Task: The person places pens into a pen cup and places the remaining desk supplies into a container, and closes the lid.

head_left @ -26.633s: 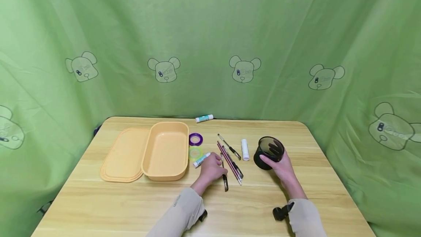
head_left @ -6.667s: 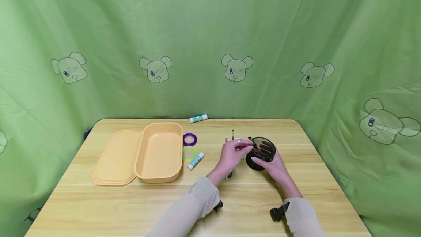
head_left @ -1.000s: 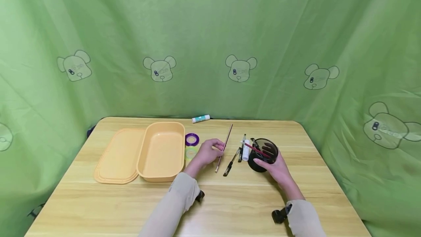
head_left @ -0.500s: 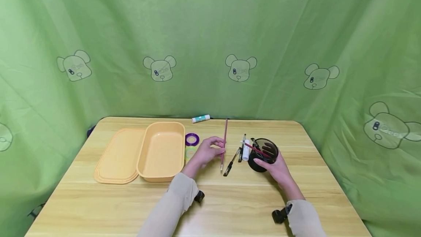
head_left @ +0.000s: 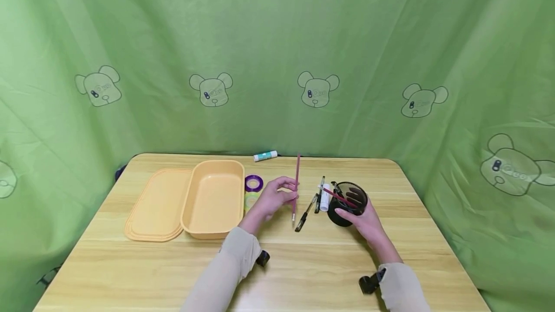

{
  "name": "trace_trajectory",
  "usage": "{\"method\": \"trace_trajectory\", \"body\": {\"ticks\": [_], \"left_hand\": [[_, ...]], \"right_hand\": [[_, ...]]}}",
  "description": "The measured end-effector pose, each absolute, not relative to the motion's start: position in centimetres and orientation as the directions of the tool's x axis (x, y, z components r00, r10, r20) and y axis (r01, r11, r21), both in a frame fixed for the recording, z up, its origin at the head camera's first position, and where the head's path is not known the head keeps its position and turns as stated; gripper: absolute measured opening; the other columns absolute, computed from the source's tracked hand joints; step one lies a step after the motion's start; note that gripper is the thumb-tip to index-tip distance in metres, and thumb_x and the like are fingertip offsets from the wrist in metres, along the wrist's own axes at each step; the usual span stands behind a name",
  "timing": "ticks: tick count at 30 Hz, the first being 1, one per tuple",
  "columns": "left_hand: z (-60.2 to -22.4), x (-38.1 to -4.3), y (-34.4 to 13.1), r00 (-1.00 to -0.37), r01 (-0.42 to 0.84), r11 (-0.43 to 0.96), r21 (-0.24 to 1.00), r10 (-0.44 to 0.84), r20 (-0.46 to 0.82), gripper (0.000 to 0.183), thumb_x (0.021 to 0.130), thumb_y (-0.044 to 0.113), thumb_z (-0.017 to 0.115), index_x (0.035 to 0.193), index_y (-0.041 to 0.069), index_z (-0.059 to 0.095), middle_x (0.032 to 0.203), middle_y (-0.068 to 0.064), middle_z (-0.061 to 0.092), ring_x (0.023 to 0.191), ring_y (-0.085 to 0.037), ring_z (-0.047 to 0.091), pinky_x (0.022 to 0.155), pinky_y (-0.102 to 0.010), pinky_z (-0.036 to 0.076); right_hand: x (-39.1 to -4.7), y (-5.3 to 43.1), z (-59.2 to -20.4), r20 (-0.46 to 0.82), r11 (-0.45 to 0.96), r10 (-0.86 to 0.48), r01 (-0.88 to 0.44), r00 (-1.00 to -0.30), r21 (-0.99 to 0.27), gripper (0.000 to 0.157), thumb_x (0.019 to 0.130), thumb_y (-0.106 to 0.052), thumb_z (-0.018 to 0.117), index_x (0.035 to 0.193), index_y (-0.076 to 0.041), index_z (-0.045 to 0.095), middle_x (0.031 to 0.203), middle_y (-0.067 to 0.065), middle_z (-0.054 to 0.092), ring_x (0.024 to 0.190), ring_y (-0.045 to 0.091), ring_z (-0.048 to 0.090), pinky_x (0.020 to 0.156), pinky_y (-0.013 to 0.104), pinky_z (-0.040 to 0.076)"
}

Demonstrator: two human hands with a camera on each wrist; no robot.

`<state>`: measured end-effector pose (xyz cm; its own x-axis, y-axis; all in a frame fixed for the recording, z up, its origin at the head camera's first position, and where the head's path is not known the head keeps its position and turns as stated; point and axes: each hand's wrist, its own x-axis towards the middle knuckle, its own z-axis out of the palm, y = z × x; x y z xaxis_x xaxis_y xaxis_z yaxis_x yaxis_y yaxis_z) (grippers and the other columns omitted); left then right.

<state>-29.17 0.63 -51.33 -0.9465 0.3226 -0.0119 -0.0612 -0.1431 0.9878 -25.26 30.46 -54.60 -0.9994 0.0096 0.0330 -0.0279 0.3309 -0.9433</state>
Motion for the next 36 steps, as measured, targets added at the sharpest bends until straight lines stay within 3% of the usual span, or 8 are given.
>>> {"method": "trace_trajectory", "body": {"ticks": [7,15,17,24,26,32,36], "left_hand": [[-50.94,-29.34,0.47,-0.956,-0.027,-0.155,0.988,0.293,0.019,0.038,0.095,-0.008,0.065,0.133,-0.007,0.058,0.121,-0.021,0.064,0.093,-0.021,0.071,0.092,-0.040,0.063],[-50.58,-29.33,0.28,-0.962,-0.024,-0.175,0.984,0.273,0.025,0.050,0.097,-0.006,0.064,0.144,0.005,0.052,0.123,-0.022,0.065,0.109,-0.047,0.067,0.090,-0.042,0.064],[-50.55,-29.31,0.29,-0.965,-0.002,-0.172,0.985,0.258,0.043,0.052,0.095,-0.008,0.065,0.143,0.008,0.051,0.127,-0.019,0.061,0.108,-0.048,0.067,0.090,-0.045,0.063],[-50.71,-29.09,0.15,-0.972,0.037,-0.130,0.991,0.226,0.066,0.036,0.096,-0.005,0.066,0.126,0.013,0.066,0.115,-0.032,0.070,0.087,-0.021,0.074,0.096,-0.061,0.057],[-50.72,-29.03,0.15,-0.969,0.047,-0.128,0.991,0.235,0.076,0.032,0.097,-0.003,0.066,0.125,0.012,0.069,0.116,-0.032,0.070,0.089,-0.021,0.074,0.098,-0.062,0.056],[-50.78,-29.12,0.30,-0.963,0.110,-0.167,0.980,0.227,0.147,0.026,0.096,-0.004,0.066,0.121,0.003,0.070,0.122,-0.020,0.071,0.104,-0.038,0.073,0.096,-0.050,0.060],[-50.72,-29.19,0.36,-0.958,0.128,-0.209,0.970,0.228,0.176,0.024,0.097,-0.003,0.066,0.120,-0.001,0.070,0.120,-0.026,0.071,0.102,-0.030,0.074,0.095,-0.038,0.062]], "right_hand": [[-25.47,30.32,-54.48,0.030,0.363,0.010,-0.024,-0.999,-0.931,0.092,0.089,-0.020,0.084,0.160,-0.009,0.028,0.158,0.023,0.045,0.145,0.037,0.044,0.099,0.003,0.037],[-25.46,30.12,-54.37,0.036,0.356,0.011,-0.030,-0.999,-0.934,0.091,0.089,-0.019,0.084,0.160,-0.008,0.029,0.157,0.024,0.045,0.144,0.038,0.044,0.101,0.006,0.039],[-25.43,30.20,-54.43,0.037,0.360,0.009,-0.031,-0.999,-0.932,0.091,0.089,-0.019,0.084,0.161,-0.008,0.028,0.157,0.024,0.045,0.144,0.038,0.044,0.101,0.005,0.039],[-25.24,30.32,-54.52,0.037,0.362,0.011,-0.030,-0.999,-0.932,0.091,0.089,-0.018,0.084,0.161,-0.009,0.028,0.158,0.025,0.044,0.145,0.038,0.044,0.099,0.004,0.037],[-25.32,30.41,-54.60,0.035,0.358,0.011,-0.028,-0.999,-0.933,0.091,0.089,-0.017,0.083,0.161,-0.009,0.028,0.158,0.025,0.043,0.145,0.037,0.044,0.099,0.003,0.037],[-25.51,30.58,-54.60,0.015,0.348,0.005,-0.013,-1.000,-0.937,0.092,0.089,-0.015,0.083,0.161,-0.006,0.027,0.159,0.027,0.041,0.146,0.039,0.042,0.099,0.004,0.037],[-25.47,30.61,-54.56,0.011,0.346,0.001,-0.010,-1.000,-0.938,0.092,0.090,-0.016,0.083,0.162,-0.006,0.026,0.160,0.027,0.040,0.147,0.039,0.041,0.099,0.004,0.037]]}}
